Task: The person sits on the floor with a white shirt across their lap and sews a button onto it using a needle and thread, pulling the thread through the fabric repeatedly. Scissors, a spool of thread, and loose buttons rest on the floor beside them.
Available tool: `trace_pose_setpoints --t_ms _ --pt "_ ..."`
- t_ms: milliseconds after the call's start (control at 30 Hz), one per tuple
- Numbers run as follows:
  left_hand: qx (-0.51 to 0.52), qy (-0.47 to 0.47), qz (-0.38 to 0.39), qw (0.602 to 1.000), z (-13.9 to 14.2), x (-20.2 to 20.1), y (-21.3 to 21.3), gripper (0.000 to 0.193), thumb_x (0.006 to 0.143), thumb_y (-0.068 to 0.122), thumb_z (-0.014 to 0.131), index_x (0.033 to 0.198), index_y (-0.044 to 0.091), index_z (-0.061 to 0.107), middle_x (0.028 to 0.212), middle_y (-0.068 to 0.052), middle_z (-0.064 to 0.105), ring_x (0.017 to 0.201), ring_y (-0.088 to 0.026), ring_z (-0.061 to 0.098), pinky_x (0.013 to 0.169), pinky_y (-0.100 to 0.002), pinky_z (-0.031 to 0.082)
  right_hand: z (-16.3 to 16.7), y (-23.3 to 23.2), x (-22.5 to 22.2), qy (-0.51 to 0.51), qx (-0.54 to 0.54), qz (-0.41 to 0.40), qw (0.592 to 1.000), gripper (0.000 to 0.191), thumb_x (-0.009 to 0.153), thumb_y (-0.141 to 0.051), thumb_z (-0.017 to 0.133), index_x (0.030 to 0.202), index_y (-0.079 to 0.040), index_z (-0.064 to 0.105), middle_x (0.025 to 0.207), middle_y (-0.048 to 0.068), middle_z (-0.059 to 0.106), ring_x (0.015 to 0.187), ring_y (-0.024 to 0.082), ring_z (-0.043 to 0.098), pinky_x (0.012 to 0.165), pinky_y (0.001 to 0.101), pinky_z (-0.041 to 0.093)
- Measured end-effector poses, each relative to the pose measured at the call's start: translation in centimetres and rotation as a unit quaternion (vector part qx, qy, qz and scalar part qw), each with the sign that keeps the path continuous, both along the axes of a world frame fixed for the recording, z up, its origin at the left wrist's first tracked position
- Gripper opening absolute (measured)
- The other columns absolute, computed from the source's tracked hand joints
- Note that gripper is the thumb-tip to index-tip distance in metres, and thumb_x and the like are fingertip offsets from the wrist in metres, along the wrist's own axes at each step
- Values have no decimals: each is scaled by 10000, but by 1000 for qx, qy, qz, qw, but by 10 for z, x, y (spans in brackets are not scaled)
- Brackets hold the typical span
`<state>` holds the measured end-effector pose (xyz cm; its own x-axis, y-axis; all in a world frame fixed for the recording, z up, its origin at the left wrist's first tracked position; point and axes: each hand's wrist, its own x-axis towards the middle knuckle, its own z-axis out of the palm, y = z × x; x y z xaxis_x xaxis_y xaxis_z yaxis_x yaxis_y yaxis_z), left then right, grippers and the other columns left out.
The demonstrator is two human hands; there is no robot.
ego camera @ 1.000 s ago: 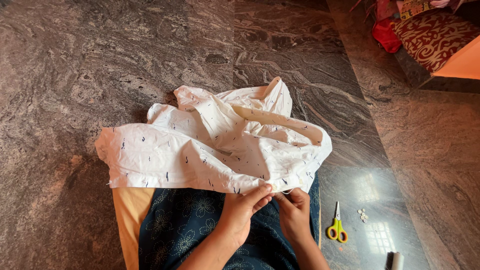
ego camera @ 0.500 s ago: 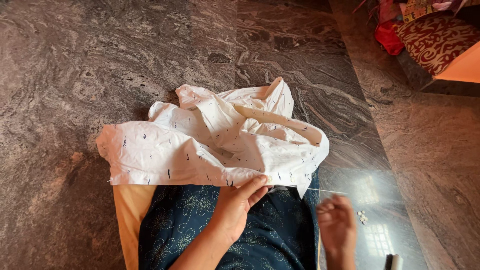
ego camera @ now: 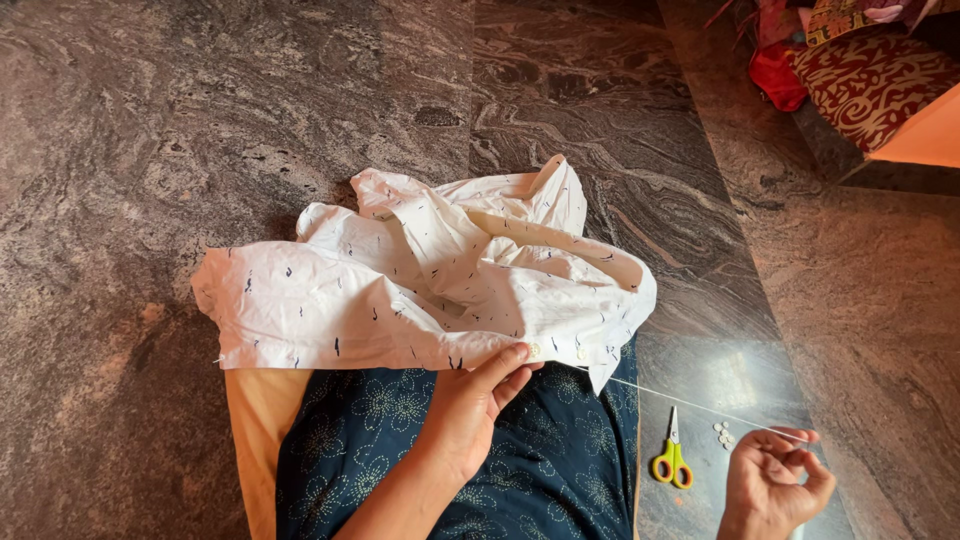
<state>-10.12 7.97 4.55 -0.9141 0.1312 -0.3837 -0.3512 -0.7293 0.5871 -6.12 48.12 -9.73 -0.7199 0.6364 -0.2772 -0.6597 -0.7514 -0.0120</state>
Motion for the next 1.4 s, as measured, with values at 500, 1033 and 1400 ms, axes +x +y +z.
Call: trace_pose_setpoints --t_ms 500,1033,1400 --pt "-25 27 17 999 -13 1 -2 144 834 77 790 948 17 726 898 -68 757 843 -142 724 774 -242 573 -40 38 11 -68 233 97 965 120 1178 -71 551 1064 -35 555 1022 68 620 952 178 629 859 286 547" --pt "-25 27 9 999 -11 2 -1 164 815 74 793 965 35 740 905 -50 761 847 -133 717 809 -256 559 69 -220 -6 -118 562 320 753 66 928 -2 661 986 18 683 887 43 654 799 121 564 731 278 455" --pt "-50 24 -1 998 -12 3 0 153 825 110 792 958 48 748 876 -38 756 809 -109 696 764 -258 534 85 -259 -8 -134 569 313 749 161 906 -7 693 1055 50 718 939 59 701 801 104 590 696 265 469"
